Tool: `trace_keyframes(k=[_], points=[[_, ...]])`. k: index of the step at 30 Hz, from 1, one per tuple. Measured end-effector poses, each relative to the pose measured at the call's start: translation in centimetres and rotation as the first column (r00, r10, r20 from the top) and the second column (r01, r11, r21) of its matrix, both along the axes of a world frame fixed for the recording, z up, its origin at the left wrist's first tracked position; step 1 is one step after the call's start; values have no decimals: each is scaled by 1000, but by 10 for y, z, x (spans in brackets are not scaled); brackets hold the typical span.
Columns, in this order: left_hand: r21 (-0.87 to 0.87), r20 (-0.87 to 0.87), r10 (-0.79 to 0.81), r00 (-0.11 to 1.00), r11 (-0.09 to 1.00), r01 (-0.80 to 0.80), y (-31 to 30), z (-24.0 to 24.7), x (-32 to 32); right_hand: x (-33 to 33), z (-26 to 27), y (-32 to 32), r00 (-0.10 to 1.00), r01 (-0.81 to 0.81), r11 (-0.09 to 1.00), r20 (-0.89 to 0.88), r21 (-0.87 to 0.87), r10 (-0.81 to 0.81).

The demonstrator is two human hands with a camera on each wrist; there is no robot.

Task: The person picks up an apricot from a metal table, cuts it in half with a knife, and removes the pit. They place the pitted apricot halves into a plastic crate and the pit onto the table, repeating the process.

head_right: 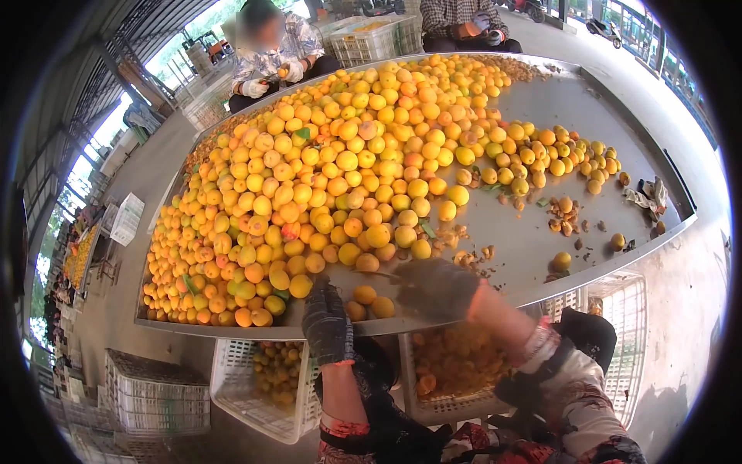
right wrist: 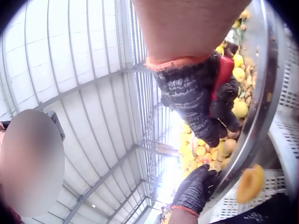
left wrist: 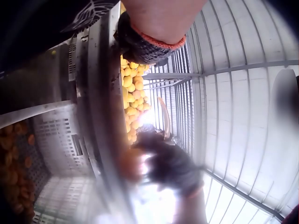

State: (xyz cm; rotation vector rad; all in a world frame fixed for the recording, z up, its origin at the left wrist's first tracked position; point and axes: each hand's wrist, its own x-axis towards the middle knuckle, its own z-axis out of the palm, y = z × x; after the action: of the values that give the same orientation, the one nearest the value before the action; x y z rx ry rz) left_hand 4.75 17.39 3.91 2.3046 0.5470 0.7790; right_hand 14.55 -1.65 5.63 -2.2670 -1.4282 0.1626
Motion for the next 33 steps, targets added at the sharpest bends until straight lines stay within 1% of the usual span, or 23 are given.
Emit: trace_keyframes(k=[1, 2, 4, 5, 7, 9, 11, 12, 13, 14, 16, 18, 19, 20, 21, 22, 23, 24, 25, 27, 28, 30, 33], points=[[0, -1, 7, 1000, 1000, -7, 0, 1, 0, 3, -8, 14, 978, -120, 992, 175, 28, 113], [-1, -1, 19, 1000, 1000, -19, 1, 1, 0, 2, -7, 29, 978, -124, 992, 175, 30, 117], [-49, 21, 25, 999, 999, -24, 2, 2, -1, -5, -6, 61, 967, 161, 987, -199, 3, -158], [-97, 50, 24, 998, 995, -19, 2, 2, -1, -7, -1, 70, 967, 161, 987, -203, 3, -157], [-91, 39, 30, 999, 996, -27, 1, 9, -1, -5, 11, 82, 964, 100, 951, -209, -291, -165], [-87, 25, 38, 999, 996, -36, 1, 8, -3, -2, 9, 82, 944, 145, 945, -244, -292, -221], [-226, 121, -21, 992, 973, 48, 2, 4, -3, 1, 13, 77, 922, 191, 937, -273, -293, -274], [-228, 122, -19, 992, 973, 47, 1, 6, -4, 0, 19, 69, 819, 247, 959, -499, -139, -283], [-482, 115, -28, 993, 872, 81, -5, 17, -6, -1, 24, 61, 675, 334, 942, -699, 2, -238], [-701, 118, -40, 992, 704, 111, -10, 23, -5, -2, 26, 51, 678, 337, 942, -694, 0, -242], [-747, 169, -86, 982, 639, 184, -18, 23, -3, -7, 30, 34, 927, 125, 924, -376, 360, 21], [-818, 254, -154, 955, 493, 297, -26, 21, -5, -16, 36, 28, 910, 108, 920, -410, 376, 61], [-841, 297, -179, 938, 415, 346, -30, 20, -6, -18, 38, 27, 749, 237, 902, -659, 361, 67], [-857, 341, -203, 918, 333, 392, -34, 20, -5, -22, 43, 28, 522, 357, 881, -848, 310, 88], [-855, 344, -209, 915, 333, 397, -39, 20, -2, -31, 51, 26, 574, 382, 860, -816, 338, 65], [-831, 463, -117, 879, 289, 476, -44, 22, 2, -33, 52, 23, 576, 386, 857, -815, 341, 65], [-795, 567, -18, 824, 252, 552, -47, 23, 4, -35, 53, 20, 712, 374, 890, -696, 261, -95], [-793, 569, -21, 822, 253, 554, -46, 25, 3, -37, 53, 16, 814, 377, 909, -530, 176, -235], [-800, 563, -38, 826, 226, 556, -45, 28, 0, -43, 59, 8, 817, 376, 909, -527, 180, -233], [-807, 558, -56, 828, 196, 557, -42, 31, -4, -61, 67, -14, 939, 332, 898, -190, 289, -286], [-798, 572, -98, 814, 165, 580, -41, 32, -6, -67, 63, -18, 939, 334, 897, -188, 289, -289], [-789, 586, -141, 798, 126, 601, -45, 35, -9, -81, 54, -25, 953, 208, 877, 111, 433, -281], [-808, 577, -89, 812, 80, 583, -51, 40, -11, -95, 46, -21, 969, 233, 892, -17, 388, -245]])
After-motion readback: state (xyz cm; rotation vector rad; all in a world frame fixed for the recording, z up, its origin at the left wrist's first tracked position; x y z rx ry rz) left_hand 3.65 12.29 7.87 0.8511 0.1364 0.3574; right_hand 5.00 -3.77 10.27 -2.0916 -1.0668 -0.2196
